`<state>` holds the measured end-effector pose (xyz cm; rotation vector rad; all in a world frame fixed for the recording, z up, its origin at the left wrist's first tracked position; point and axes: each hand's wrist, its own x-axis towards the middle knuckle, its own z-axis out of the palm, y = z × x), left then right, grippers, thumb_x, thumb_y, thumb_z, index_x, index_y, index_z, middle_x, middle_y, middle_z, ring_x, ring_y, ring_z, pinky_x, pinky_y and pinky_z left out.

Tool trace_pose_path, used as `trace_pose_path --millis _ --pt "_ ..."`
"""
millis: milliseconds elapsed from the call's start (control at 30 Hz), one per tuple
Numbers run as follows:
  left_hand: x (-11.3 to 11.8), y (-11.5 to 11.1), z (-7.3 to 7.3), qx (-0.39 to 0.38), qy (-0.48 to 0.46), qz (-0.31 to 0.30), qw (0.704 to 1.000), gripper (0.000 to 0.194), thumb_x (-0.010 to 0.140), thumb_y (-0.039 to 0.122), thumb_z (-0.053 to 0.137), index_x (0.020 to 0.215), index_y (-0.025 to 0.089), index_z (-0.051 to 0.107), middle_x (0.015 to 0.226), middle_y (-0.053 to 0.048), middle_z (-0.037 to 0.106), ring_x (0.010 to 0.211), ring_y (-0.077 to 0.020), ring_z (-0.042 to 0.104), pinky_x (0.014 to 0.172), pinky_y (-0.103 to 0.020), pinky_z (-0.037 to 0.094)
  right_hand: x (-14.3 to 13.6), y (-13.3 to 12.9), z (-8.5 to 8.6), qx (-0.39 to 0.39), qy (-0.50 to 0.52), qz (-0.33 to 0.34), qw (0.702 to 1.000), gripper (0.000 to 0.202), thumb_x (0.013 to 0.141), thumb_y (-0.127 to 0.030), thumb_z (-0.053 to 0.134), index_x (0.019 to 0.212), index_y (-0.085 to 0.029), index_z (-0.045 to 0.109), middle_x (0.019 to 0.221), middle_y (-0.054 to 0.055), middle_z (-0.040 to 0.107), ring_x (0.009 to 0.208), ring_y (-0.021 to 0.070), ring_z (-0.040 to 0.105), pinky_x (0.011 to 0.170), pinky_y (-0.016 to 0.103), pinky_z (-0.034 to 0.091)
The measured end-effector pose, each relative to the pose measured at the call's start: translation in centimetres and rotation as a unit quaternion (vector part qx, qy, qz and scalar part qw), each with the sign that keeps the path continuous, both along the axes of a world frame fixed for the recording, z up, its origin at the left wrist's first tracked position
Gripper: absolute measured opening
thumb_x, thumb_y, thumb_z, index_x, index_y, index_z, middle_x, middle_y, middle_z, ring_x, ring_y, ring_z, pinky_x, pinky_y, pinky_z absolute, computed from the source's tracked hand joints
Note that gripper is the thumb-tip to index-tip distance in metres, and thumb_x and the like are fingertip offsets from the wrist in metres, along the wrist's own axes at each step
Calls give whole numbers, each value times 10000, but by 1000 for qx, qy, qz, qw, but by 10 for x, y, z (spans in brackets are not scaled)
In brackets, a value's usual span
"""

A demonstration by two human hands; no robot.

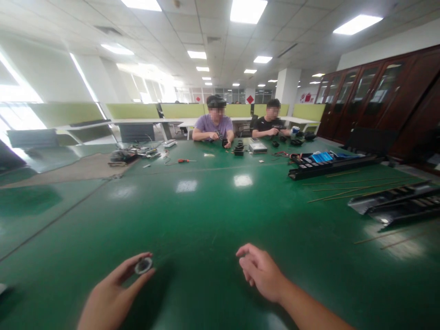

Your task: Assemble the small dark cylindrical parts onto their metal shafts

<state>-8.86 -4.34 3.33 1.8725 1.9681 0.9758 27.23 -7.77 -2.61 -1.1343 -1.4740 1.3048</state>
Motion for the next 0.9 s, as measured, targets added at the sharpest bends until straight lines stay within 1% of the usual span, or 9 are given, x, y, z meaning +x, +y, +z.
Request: trace_pose_path --millis 100,167,267,333,400,500,700,800,900 --pt "50 15 -1 -45 -24 -142 989 485 724 542 711 1088 221 730 1082 -74 744 1025 -308 689 1007 -465 506 1 3 -3 21 -16 -41 999 282 926 -382 577 1121 -179 569 667 -37 542 570 121 514 550 237 398" --pt "88 21 -1 -50 -37 -218 974 392 743 455 723 1066 234 740 1107 -71 733 1067 -296 669 1031 -455 490 1 5 -5 32 -28 -71 997 279 889 -300 613 1139 -190 553 707 -32 550 623 131 533 596 250 420" --pt "137 29 -7 -48 -84 -282 955 293 760 314 715 1045 246 736 1091 -58 727 1046 -264 663 1003 -415 505 1 8 -9 35 -33 -104 993 387 822 -179 631 1190 -208 515 780 -24 568 664 135 550 636 260 440" --pt "157 33 -14 -47 -103 -306 945 276 778 254 692 1051 236 724 1085 -63 716 1034 -251 652 978 -396 507 1 10 -12 39 -34 -119 992 463 780 -126 629 1213 -221 494 853 -15 574 670 128 554 639 258 448" --pt "165 36 -23 -48 -103 -343 932 269 800 223 668 1065 231 713 1071 -71 704 1019 -238 643 947 -370 509 2 12 -16 44 -38 -131 990 520 750 -96 627 1228 -235 479 931 -5 573 666 117 556 632 255 453" --pt "160 36 -32 -58 -90 -392 914 268 826 216 648 1087 246 703 1062 -68 694 1003 -227 640 918 -338 512 4 13 -19 51 -46 -141 988 575 723 -69 624 1246 -251 467 1019 9 566 669 110 571 630 256 460" --pt "154 30 -43 -82 -81 -348 931 343 785 218 703 1123 253 651 1106 -44 687 1032 -255 627 951 -375 483 5 7 -13 51 -85 -128 987 585 705 -48 625 1233 -267 502 1031 3 583 675 118 571 627 255 461" --pt "158 25 -45 -99 -75 -361 924 274 802 195 689 1066 242 633 1028 -26 679 951 -219 626 874 -338 484 5 5 -9 59 -102 -117 986 553 695 -34 622 1192 -262 545 994 -5 592 688 120 577 648 251 466" --pt "161 20 -46 -94 -79 -382 916 249 824 187 675 1060 243 619 1036 -23 662 966 -206 605 884 -328 462 5 3 -4 68 -111 -107 986 482 692 -22 606 1121 -242 594 973 1 592 702 127 577 658 252 469"
